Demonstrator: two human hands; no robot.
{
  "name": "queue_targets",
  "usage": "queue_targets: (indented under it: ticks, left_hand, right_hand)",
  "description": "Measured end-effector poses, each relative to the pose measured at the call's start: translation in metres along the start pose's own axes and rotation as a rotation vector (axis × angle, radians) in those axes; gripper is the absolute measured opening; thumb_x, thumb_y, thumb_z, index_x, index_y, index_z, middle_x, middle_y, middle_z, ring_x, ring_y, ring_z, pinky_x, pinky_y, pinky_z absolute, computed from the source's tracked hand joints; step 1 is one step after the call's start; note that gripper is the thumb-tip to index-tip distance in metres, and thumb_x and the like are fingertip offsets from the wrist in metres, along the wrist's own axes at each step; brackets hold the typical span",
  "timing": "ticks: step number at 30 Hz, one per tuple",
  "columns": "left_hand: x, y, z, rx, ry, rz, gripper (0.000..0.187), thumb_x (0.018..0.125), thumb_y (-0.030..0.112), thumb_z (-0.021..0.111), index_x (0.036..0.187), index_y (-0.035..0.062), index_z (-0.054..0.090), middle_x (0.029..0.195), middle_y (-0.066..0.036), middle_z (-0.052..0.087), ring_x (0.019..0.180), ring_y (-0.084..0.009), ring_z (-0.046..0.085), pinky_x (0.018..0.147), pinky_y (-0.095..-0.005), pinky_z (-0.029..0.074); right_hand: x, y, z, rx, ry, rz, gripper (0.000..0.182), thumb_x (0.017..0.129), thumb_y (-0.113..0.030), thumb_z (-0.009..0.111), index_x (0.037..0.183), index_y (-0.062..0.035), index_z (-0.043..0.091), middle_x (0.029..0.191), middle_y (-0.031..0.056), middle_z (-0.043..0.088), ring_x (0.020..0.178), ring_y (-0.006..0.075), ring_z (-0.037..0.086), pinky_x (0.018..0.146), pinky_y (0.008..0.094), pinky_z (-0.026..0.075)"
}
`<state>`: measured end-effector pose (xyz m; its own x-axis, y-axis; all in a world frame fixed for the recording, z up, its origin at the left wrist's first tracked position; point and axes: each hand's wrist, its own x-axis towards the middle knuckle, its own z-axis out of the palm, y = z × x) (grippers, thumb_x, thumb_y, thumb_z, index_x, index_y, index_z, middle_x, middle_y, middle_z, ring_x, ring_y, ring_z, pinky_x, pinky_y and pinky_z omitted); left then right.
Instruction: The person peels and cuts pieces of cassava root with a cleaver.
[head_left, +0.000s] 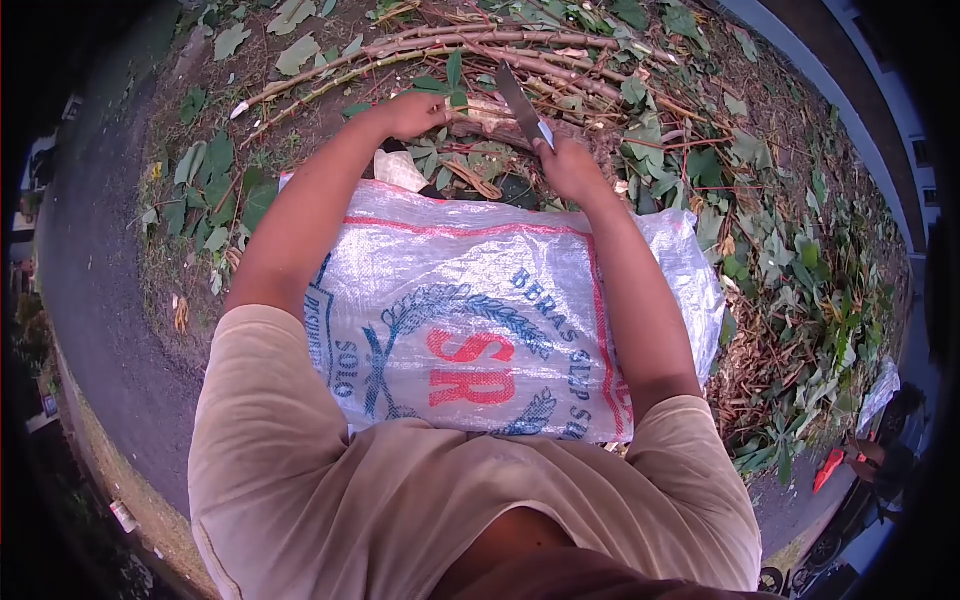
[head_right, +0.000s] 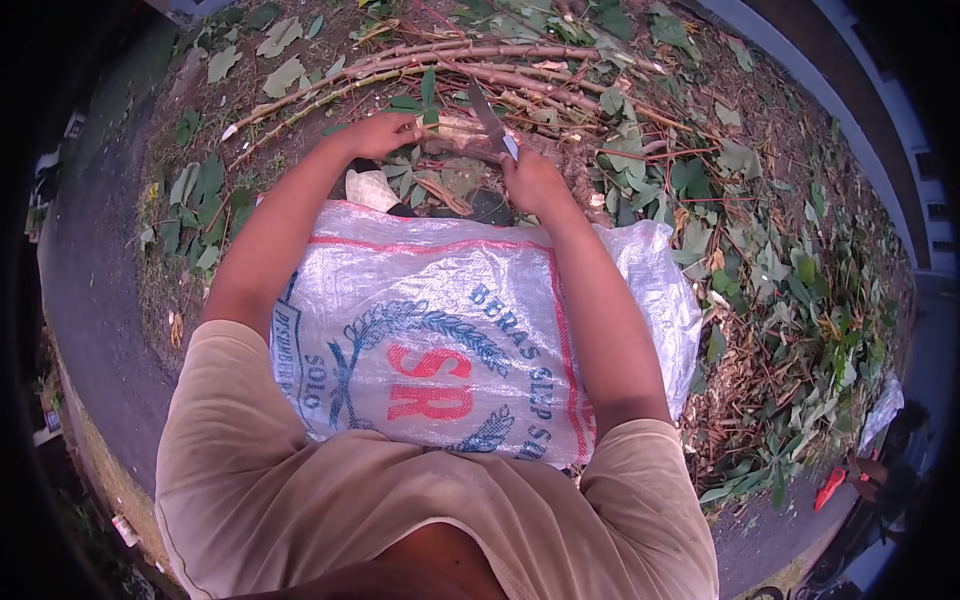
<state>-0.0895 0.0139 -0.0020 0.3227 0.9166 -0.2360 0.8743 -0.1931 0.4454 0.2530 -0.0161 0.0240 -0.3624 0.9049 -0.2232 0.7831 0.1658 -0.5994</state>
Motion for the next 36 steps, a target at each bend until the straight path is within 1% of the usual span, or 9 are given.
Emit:
queue_targets:
  ticks: [5,10,15,19,23,26,28,32,36]
  left_hand:
    - [-0.014,-0.025,-0.039,0.098,-0.365,-0.13,0.033,0.108,0.035,0.055,0.122,0.0075,0.066,0.106,-0.013,0.07,0.094,-0.0252,0.068,0.091,-0.0422,0.053]
    - [-0.017,0.004,-0.041,-0.272,0.084,0.068,0.03,0.112,0.028,0.05,0.127,0.007,0.065,0.104,-0.006,0.068,0.089,-0.0134,0.063,0.083,-0.0323,0.053]
    - [0.019,0.045,0.007,-0.132,0.125,0.129,0.035,0.111,0.028,0.05,0.136,0.0054,0.06,0.117,-0.019,0.072,0.103,-0.0322,0.071,0.089,-0.042,0.053]
    - [0.029,0.042,0.025,0.037,0.149,0.127,0.033,0.105,0.019,0.053,0.13,-0.0003,0.06,0.114,-0.027,0.07,0.11,-0.0475,0.065,0.095,-0.054,0.052]
    - [0.019,0.049,0.019,0.01,0.05,0.156,0.031,0.106,0.021,0.053,0.129,0.0011,0.06,0.113,-0.026,0.07,0.108,-0.0467,0.066,0.092,-0.0519,0.052]
    - [0.005,0.058,0.005,0.091,-0.031,-0.051,0.033,0.105,0.025,0.056,0.129,0.0014,0.059,0.109,-0.022,0.072,0.106,-0.0417,0.069,0.09,-0.0495,0.053]
    - [0.009,0.044,-0.012,-0.088,-0.339,-0.306,0.035,0.104,0.03,0.061,0.127,0.0028,0.063,0.108,-0.019,0.074,0.104,-0.035,0.071,0.089,-0.0468,0.053]
    - [-0.001,0.016,-0.023,0.008,-0.2,0.089,0.03,0.105,0.026,0.06,0.12,0.002,0.072,0.115,-0.018,0.075,0.101,-0.0315,0.072,0.091,-0.0425,0.054]
    - [-0.011,0.032,-0.037,0.051,-0.147,0.097,0.03,0.106,0.024,0.059,0.124,0.0027,0.072,0.118,-0.018,0.075,0.105,-0.032,0.072,0.094,-0.0411,0.054]
  right_hand:
    - [-0.003,-0.001,-0.021,0.054,0.041,0.005,0.048,0.105,-0.038,0.053,0.125,0.0048,0.063,0.106,0.0326,0.071,0.108,0.0477,0.068,0.096,0.0549,0.05]
    - [-0.015,-0.012,-0.043,0.17,0.279,0.015,0.043,0.106,-0.039,0.053,0.119,0.0013,0.065,0.094,0.0292,0.072,0.096,0.0464,0.071,0.086,0.054,0.051]
    - [-0.03,-0.029,-0.055,0.385,0.597,-0.159,0.035,0.108,-0.034,0.053,0.115,0.0002,0.061,0.08,0.0262,0.069,0.081,0.0489,0.069,0.072,0.0551,0.05]
    - [-0.033,-0.033,-0.043,0.221,0.363,-0.048,0.039,0.107,-0.034,0.052,0.118,0.0017,0.062,0.09,0.0322,0.071,0.091,0.0513,0.069,0.083,0.0588,0.051]
    - [-0.007,-0.003,-0.012,-0.024,0.022,0.078,0.055,0.105,-0.04,0.051,0.121,0.0104,0.064,0.115,0.0366,0.068,0.112,0.05,0.066,0.103,0.0539,0.05]
    - [-0.002,0.004,-0.014,0.005,0.018,0.055,0.052,0.105,-0.038,0.052,0.119,0.01,0.064,0.113,0.0364,0.069,0.11,0.049,0.067,0.101,0.0541,0.051]
    - [0.0,0.008,-0.013,0.001,0.029,0.044,0.053,0.106,-0.042,0.051,0.12,0.0076,0.064,0.108,0.0329,0.07,0.106,0.0481,0.068,0.096,0.0542,0.051]
    - [-0.01,-0.005,-0.034,0.065,0.153,-0.012,0.044,0.106,-0.036,0.053,0.121,0.003,0.064,0.103,0.0332,0.071,0.104,0.0494,0.068,0.094,0.0569,0.051]
    - [-0.018,-0.038,-0.047,0.298,0.333,-0.089,0.04,0.106,-0.035,0.052,0.123,-0.0004,0.064,0.096,0.0322,0.071,0.099,0.0491,0.07,0.09,0.058,0.052]
